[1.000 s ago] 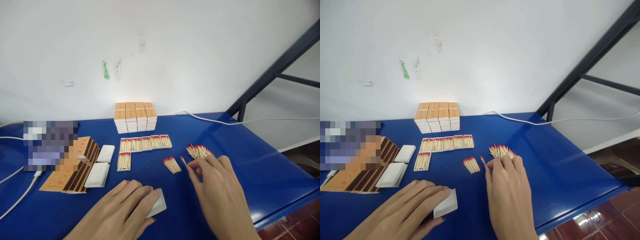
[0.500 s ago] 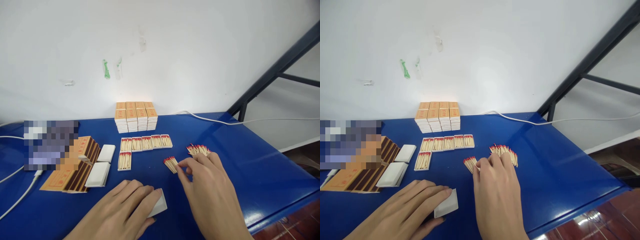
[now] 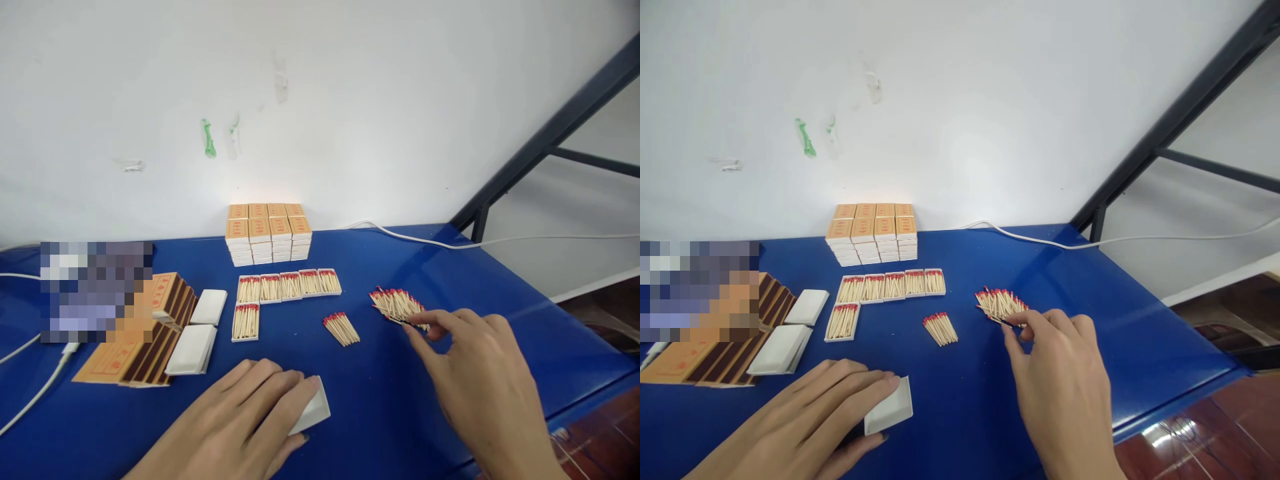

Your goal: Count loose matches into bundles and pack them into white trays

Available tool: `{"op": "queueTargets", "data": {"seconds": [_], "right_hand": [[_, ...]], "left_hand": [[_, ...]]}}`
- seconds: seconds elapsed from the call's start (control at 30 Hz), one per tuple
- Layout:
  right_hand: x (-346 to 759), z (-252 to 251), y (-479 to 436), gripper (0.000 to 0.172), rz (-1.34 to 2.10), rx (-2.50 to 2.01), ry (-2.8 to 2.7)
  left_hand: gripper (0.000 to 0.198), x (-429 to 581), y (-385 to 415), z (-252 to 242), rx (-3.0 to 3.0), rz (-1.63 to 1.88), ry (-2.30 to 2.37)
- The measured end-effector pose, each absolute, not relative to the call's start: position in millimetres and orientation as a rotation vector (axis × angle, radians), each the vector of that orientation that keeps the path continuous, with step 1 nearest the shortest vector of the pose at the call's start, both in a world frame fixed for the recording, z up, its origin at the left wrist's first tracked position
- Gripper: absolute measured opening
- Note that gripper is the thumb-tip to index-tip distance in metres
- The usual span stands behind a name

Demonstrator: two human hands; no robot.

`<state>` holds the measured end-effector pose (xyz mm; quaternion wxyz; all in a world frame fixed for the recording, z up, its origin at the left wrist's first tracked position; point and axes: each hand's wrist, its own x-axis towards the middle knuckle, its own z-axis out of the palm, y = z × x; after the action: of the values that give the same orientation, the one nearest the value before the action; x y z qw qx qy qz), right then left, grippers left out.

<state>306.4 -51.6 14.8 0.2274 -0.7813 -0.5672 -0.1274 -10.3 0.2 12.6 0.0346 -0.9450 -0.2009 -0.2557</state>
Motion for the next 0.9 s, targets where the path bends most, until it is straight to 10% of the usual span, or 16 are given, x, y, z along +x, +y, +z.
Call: {"op": "queueTargets", "data": {"seconds": [0.9], "right_hand": [[250.7, 26.7, -31.7, 0.019, -0.048, -1.996, -1.667]], "left_hand": [[0.038, -7.1, 0.0, 13.0, -2.866, -0.802, -0.614]]}}
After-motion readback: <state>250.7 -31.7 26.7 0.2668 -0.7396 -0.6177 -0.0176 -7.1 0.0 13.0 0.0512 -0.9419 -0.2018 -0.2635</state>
